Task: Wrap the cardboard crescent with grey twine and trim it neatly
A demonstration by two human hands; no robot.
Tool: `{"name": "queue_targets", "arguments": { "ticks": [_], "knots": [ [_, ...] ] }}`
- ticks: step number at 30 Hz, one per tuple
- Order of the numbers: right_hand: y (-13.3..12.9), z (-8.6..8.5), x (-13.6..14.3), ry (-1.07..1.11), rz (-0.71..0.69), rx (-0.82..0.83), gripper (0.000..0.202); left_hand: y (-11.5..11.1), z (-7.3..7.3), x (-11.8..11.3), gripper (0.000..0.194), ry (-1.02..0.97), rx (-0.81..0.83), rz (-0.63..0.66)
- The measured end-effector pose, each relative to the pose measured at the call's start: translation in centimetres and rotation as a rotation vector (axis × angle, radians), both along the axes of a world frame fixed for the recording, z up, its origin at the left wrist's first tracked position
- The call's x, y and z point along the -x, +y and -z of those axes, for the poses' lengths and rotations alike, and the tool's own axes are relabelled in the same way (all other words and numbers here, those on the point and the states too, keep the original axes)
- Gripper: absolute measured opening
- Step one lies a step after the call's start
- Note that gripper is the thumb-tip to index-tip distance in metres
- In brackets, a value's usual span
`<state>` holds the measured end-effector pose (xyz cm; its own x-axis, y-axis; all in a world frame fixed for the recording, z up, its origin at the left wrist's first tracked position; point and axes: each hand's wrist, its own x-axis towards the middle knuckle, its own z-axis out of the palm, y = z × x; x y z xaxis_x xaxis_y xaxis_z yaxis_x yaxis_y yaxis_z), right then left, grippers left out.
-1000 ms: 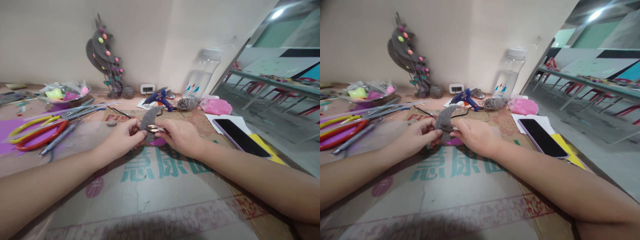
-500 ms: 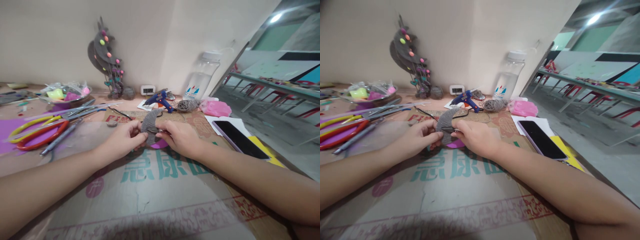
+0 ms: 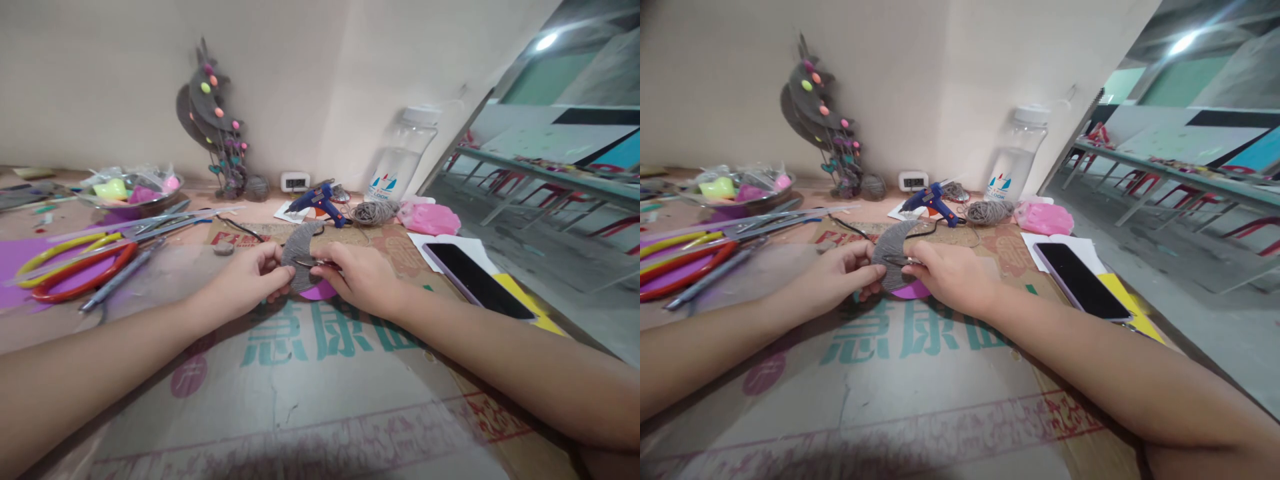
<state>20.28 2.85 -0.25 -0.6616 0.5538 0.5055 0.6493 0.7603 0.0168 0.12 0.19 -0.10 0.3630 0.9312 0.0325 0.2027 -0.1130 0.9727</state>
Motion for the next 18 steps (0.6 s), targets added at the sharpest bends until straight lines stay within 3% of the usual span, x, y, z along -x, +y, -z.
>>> {"name": "queue_targets", "arguments": {
  "ticks": [18],
  "knots": [
    [0.30, 0.14, -0.46, 0.055, -0.046, -0.021, 0.028, 0.16, 0.22, 0.10, 0.010, -0.007, 0.011, -0.039]
  ]
}}
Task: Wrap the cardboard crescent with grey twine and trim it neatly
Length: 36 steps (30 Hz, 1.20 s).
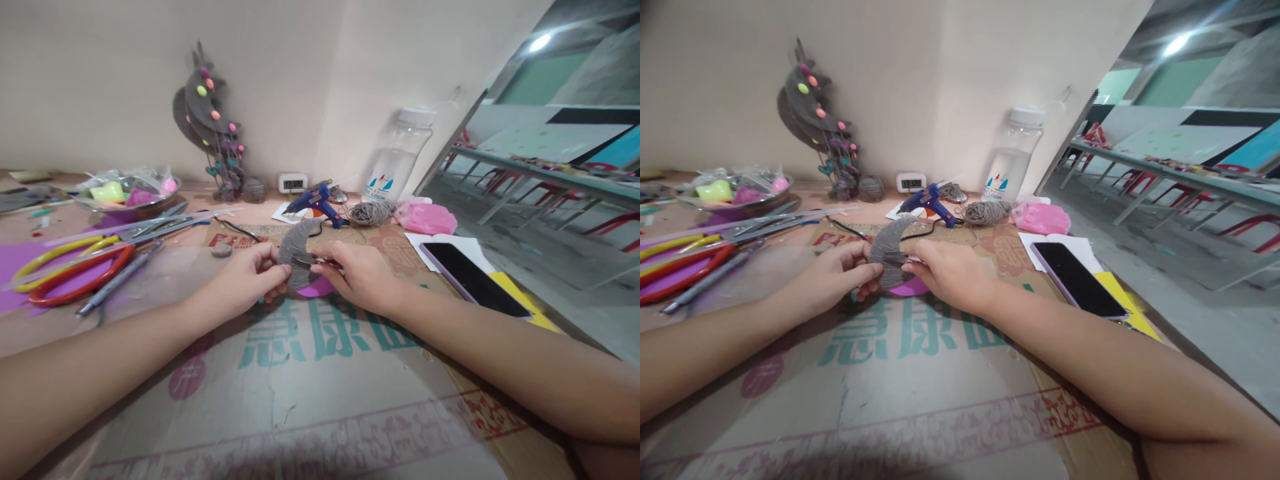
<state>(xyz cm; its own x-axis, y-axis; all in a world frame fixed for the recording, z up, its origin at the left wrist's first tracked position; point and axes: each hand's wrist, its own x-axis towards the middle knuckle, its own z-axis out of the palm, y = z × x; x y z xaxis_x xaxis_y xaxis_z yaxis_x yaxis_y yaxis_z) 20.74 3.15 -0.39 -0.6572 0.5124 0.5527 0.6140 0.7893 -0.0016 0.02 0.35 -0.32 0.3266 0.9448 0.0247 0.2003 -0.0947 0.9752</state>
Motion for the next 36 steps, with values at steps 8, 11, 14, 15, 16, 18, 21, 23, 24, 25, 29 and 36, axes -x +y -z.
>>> {"name": "queue_targets", "arguments": {
  "ticks": [8, 11, 14, 15, 16, 18, 21, 23, 24, 25, 29, 36],
  "knots": [
    [-0.01, -0.06, 0.16, -0.046, 0.011, -0.034, 0.028, 0.01, -0.14, -0.07, 0.011, -0.008, -0.001, 0.007],
    [-0.04, -0.09, 0.16, -0.071, 0.021, -0.029, 0.026, -0.08, -0.20, -0.10, 0.012, -0.008, 0.003, 0.008],
    [-0.07, -0.10, 0.16, -0.079, 0.022, -0.023, 0.024, -0.16, -0.27, -0.10, 0.011, 0.002, 0.001, 0.007],
    [-0.06, -0.09, 0.16, -0.080, 0.022, -0.021, 0.024, -0.16, -0.29, -0.10, 0.011, 0.008, 0.000, 0.007],
    [-0.06, -0.08, 0.16, -0.079, 0.023, -0.019, 0.024, -0.16, -0.30, -0.09, 0.011, 0.012, 0.000, 0.008],
    [-0.03, -0.03, 0.16, -0.079, 0.025, -0.008, 0.024, -0.13, -0.29, -0.09, 0.011, 0.014, 0.002, 0.007],
    [-0.01, 0.02, 0.14, -0.080, 0.028, 0.006, 0.024, -0.06, -0.22, -0.08, 0.011, 0.006, 0.002, 0.005],
    [0.00, 0.05, 0.12, -0.057, 0.019, 0.002, 0.024, -0.03, -0.17, -0.09, 0.011, 0.004, 0.001, 0.001],
    [0.00, 0.05, 0.11, -0.034, 0.011, -0.006, 0.024, -0.03, -0.16, -0.10, 0.011, 0.005, 0.001, -0.001],
    [0.00, 0.06, 0.11, -0.012, 0.002, -0.016, 0.025, -0.02, -0.16, -0.11, 0.011, 0.007, 0.002, -0.003],
    [-0.01, 0.07, 0.14, -0.006, 0.000, -0.025, 0.027, -0.06, -0.18, -0.09, 0.010, 0.008, -0.001, 0.017],
    [-0.05, 0.03, 0.20, -0.055, 0.011, -0.028, 0.025, -0.06, -0.22, -0.07, 0.008, 0.008, 0.008, 0.034]
  ]
}}
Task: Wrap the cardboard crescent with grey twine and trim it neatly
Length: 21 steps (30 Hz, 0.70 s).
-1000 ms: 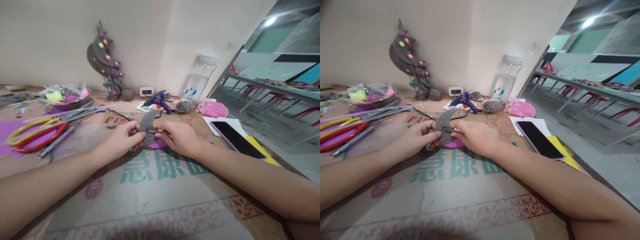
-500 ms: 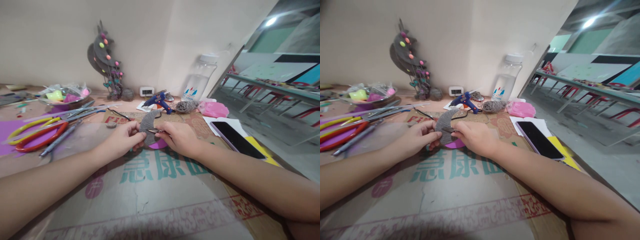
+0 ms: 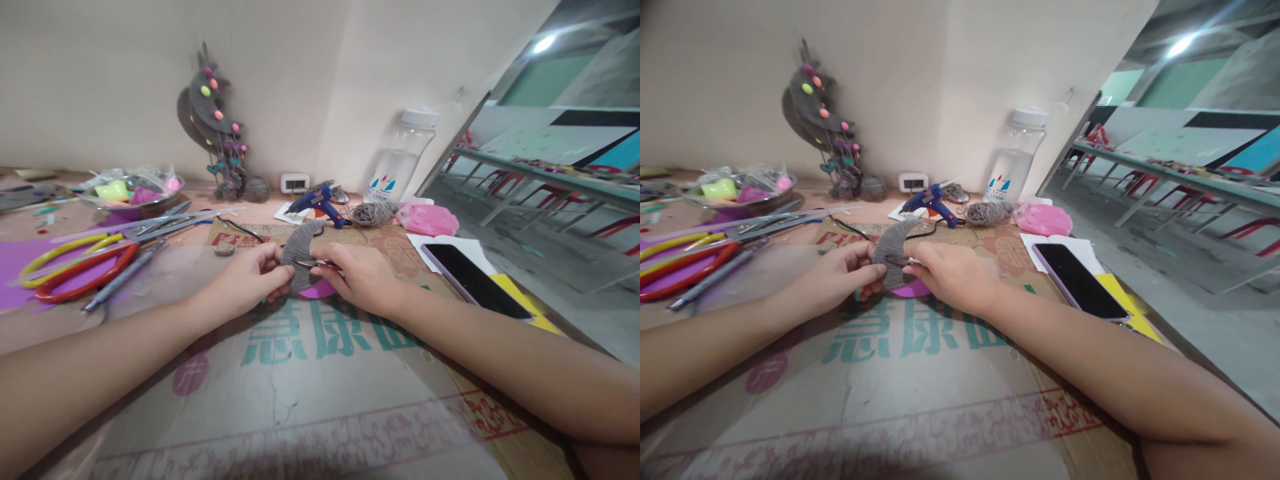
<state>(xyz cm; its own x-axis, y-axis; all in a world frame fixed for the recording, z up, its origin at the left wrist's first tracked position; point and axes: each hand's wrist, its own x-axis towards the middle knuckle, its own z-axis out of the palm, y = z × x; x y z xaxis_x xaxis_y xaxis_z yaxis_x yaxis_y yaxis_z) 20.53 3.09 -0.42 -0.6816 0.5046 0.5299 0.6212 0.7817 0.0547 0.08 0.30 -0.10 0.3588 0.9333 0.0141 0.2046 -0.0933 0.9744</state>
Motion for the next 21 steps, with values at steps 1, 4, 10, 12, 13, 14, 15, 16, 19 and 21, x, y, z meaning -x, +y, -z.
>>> {"name": "queue_targets", "arguments": {
  "ticks": [1, 4, 10, 12, 13, 14, 15, 16, 19, 21],
  "knots": [
    [-0.03, -0.03, 0.01, -0.007, -0.001, -0.001, 0.024, 0.01, 0.01, -0.04, 0.008, -0.004, 0.004, 0.001],
    [-0.10, -0.14, 0.08, -0.022, 0.005, 0.002, 0.024, 0.04, 0.06, -0.15, 0.008, -0.007, 0.011, -0.004],
    [0.00, -0.11, 0.09, -0.032, -0.005, 0.007, 0.024, 0.08, 0.12, -0.15, 0.008, -0.021, 0.014, 0.004],
    [0.03, -0.08, 0.07, -0.028, -0.005, 0.007, 0.024, 0.07, 0.10, -0.13, 0.008, -0.021, 0.020, 0.002],
    [0.03, -0.07, 0.06, -0.026, -0.003, 0.007, 0.024, 0.06, 0.09, -0.13, 0.008, -0.020, 0.023, 0.000],
    [0.02, -0.07, 0.06, -0.025, -0.001, 0.009, 0.024, 0.05, 0.09, -0.12, 0.008, -0.018, 0.025, -0.002],
    [0.01, -0.07, 0.06, -0.024, 0.003, 0.011, 0.023, 0.05, 0.09, -0.11, 0.008, -0.015, 0.025, -0.004],
    [-0.01, -0.06, 0.06, -0.022, 0.004, 0.013, 0.023, 0.05, 0.09, -0.11, 0.008, -0.013, 0.022, -0.004],
    [0.03, 0.04, 0.00, 0.006, -0.006, 0.014, 0.023, 0.09, 0.14, -0.07, 0.008, -0.014, 0.010, -0.007],
    [0.10, 0.15, -0.07, 0.038, -0.015, 0.004, 0.024, 0.11, 0.17, -0.06, 0.008, -0.014, 0.009, -0.010]
  ]
}}
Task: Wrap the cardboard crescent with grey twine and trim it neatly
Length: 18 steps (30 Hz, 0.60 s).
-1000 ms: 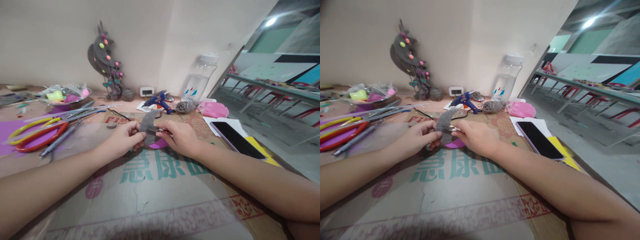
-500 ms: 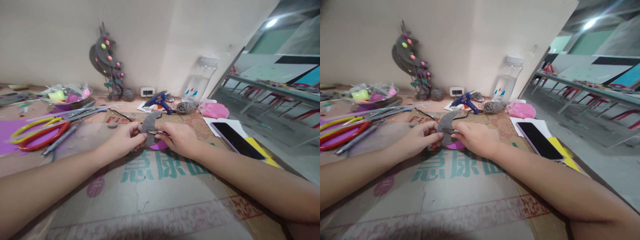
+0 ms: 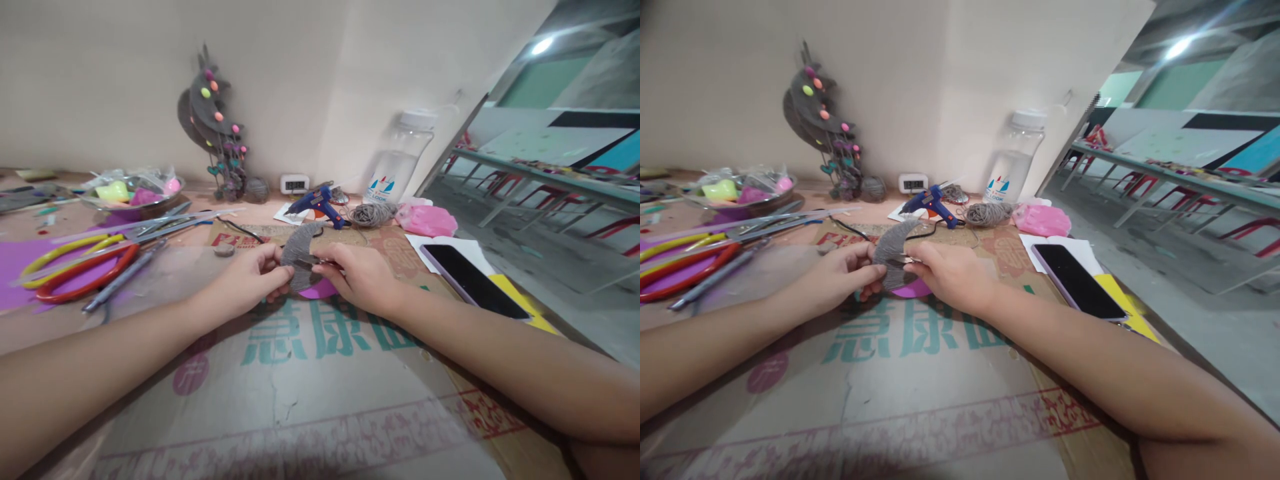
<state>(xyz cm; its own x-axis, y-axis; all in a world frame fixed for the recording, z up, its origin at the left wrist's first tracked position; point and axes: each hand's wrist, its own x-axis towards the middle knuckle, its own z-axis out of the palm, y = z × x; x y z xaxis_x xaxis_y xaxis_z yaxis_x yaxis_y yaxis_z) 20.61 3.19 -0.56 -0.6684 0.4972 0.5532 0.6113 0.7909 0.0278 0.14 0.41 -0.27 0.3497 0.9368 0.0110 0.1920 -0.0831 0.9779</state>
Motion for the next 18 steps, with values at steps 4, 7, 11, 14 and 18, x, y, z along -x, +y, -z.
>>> {"name": "queue_targets", "arguments": {
  "ticks": [4, 7, 11, 14, 18],
  "knots": [
    [0.04, 0.08, -0.09, 0.013, -0.005, -0.002, 0.026, 0.03, 0.02, -0.02, 0.009, 0.001, 0.001, 0.011],
    [-0.05, -0.04, -0.04, 0.001, 0.009, 0.013, 0.026, 0.05, -0.03, -0.08, 0.008, -0.009, 0.005, 0.010],
    [-0.11, -0.13, 0.03, -0.013, 0.012, 0.007, 0.026, 0.07, -0.05, -0.10, 0.008, 0.003, 0.005, 0.006],
    [-0.09, -0.15, 0.03, -0.021, 0.010, -0.006, 0.025, 0.04, 0.01, -0.05, 0.008, 0.001, -0.001, 0.011],
    [-0.05, -0.23, 0.01, -0.046, 0.000, -0.008, 0.023, 0.00, 0.07, -0.03, 0.008, -0.008, -0.001, 0.011]
  ]
}}
